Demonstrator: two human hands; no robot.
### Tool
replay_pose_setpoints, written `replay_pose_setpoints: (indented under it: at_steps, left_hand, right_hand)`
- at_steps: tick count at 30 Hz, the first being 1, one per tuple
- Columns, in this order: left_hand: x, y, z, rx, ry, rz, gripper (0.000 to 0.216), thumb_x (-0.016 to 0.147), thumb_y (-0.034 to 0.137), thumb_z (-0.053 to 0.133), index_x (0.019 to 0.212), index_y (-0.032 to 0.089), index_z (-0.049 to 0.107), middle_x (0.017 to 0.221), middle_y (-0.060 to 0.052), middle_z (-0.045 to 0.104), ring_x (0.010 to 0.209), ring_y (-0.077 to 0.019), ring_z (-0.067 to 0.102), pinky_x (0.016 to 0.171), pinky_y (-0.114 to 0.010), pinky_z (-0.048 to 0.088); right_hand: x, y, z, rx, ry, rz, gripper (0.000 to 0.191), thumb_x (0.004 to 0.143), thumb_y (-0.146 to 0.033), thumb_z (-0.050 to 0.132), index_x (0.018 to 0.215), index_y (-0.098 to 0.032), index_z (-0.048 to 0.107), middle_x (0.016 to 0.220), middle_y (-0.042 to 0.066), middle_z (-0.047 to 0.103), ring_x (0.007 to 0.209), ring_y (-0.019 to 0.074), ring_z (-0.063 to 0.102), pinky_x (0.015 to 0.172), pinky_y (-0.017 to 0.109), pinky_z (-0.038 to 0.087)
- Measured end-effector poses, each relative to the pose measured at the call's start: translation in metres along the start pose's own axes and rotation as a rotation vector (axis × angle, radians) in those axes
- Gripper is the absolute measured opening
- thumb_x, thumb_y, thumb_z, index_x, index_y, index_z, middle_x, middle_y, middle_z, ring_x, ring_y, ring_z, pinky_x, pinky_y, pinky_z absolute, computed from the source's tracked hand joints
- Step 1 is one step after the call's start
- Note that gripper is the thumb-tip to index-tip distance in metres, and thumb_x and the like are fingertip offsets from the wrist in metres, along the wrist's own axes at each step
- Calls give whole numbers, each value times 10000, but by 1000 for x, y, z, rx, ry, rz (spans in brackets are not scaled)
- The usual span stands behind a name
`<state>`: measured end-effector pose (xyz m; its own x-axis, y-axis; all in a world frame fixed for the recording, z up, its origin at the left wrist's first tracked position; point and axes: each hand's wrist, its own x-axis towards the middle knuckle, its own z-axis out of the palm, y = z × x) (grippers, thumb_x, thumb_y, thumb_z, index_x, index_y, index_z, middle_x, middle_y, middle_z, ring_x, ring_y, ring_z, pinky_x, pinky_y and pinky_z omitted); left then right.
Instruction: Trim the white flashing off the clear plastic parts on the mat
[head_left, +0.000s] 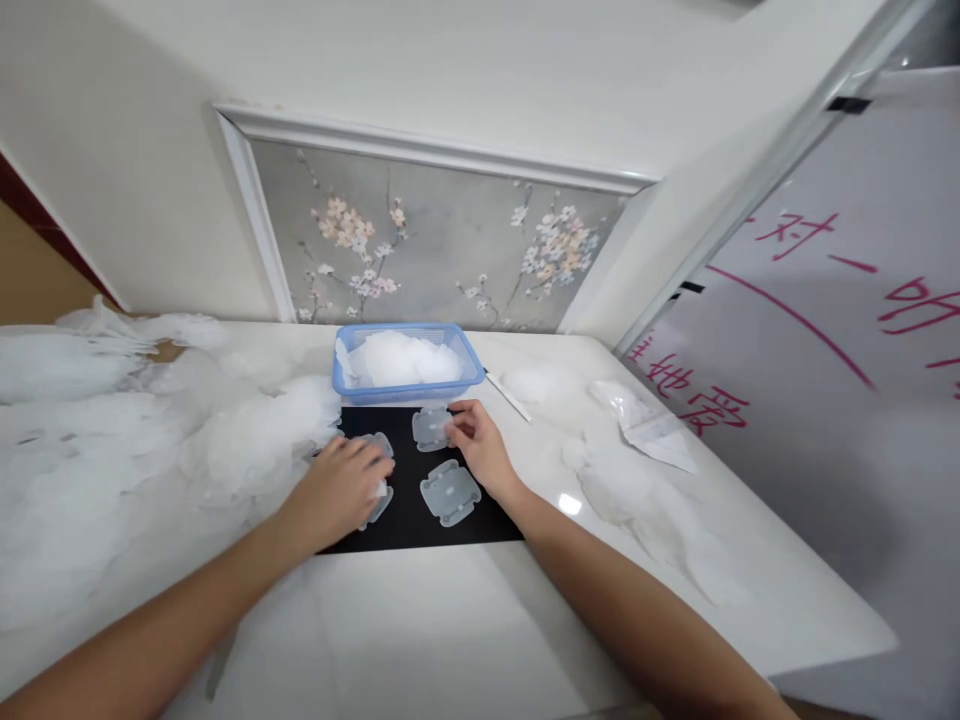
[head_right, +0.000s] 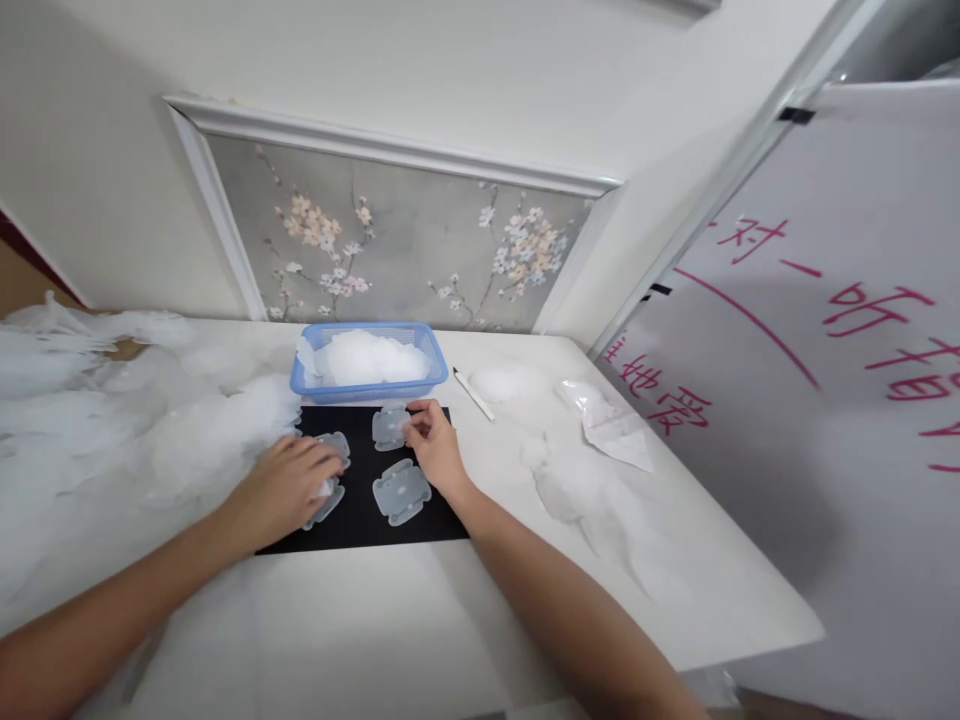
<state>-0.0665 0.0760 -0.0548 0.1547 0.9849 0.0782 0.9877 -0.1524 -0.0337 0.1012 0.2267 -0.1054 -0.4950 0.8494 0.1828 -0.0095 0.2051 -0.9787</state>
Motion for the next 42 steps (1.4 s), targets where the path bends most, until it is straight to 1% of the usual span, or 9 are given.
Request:
replay_pose_setpoints:
  at_steps: [6,9,13,19,22,28,33,38,42]
  left_hand:
    - [-4,-17,-12,-28,36,-255,484,841,597,510,1020,172,659,1019,-126,633,961,-313,549,845,-434,372]
    - [-10,-10,-11,-74,-41,-275,463,955,466,329,1182,191,625,1197,-141,612,1107,-320,515,912,-468,353]
    - [-15,-8,-9,-29,-81,-218,578,839,158,507,1400,288,455,1449,-96,484,1364,-328,346,1044,-504,270]
    - [1,0,-23,96,43,-278,305,725,194,735,1025,219,688,1171,-136,655,1251,-387,462,1082,-543,230]
    - [11,16,-16,-42,33,-159,151,879,309,592,877,190,686,974,-119,665,1010,-320,579,900,-451,406]
    - [25,45,18,-242,88,-141,232,841,397,634,932,185,612,957,-77,591,927,-276,537,787,-410,424]
    - [26,28,16,-814,-2,-168,129,821,197,561,733,212,468,832,-7,606,802,-188,559,734,-344,446]
    - [24,9,10,-1434,72,-392,164,849,279,507,779,230,367,857,-17,673,831,-178,660,777,-359,505]
    - [27,20,14,-1195,69,-436,294,774,371,638,981,230,485,972,-20,610,771,-172,638,706,-341,498]
  right_hand:
    - [2,2,-2,184,-22,84,266,736,-319,636,943,-225,500,746,-24,630,675,153,628,651,321,557]
    - [1,4,2,191,-21,80,277,728,-267,606,977,-233,488,832,-14,658,693,142,637,659,310,558]
    - [-2,0,1,226,-70,87,364,713,-217,599,1052,-243,468,921,-12,668,718,133,656,683,298,552]
    - [-4,-11,-9,343,-133,132,413,697,-240,671,1065,-246,485,882,-23,671,685,141,668,649,294,554]
    - [-2,-11,-12,388,-126,138,431,682,-252,708,1060,-251,502,866,-30,670,676,139,665,652,293,556]
    - [0,-9,-15,397,-117,132,441,669,-283,739,1056,-261,528,839,-32,670,686,145,644,676,309,554]
    - [-1,-8,-14,383,-111,120,400,686,-284,729,1038,-247,542,807,-30,675,685,141,623,709,304,528]
    - [-4,-8,-18,382,-101,141,356,700,-287,722,1013,-239,558,786,-24,676,707,155,629,704,307,522]
    - [-4,-7,-19,394,-99,154,340,707,-301,730,999,-241,567,784,-25,677,700,157,635,707,315,534]
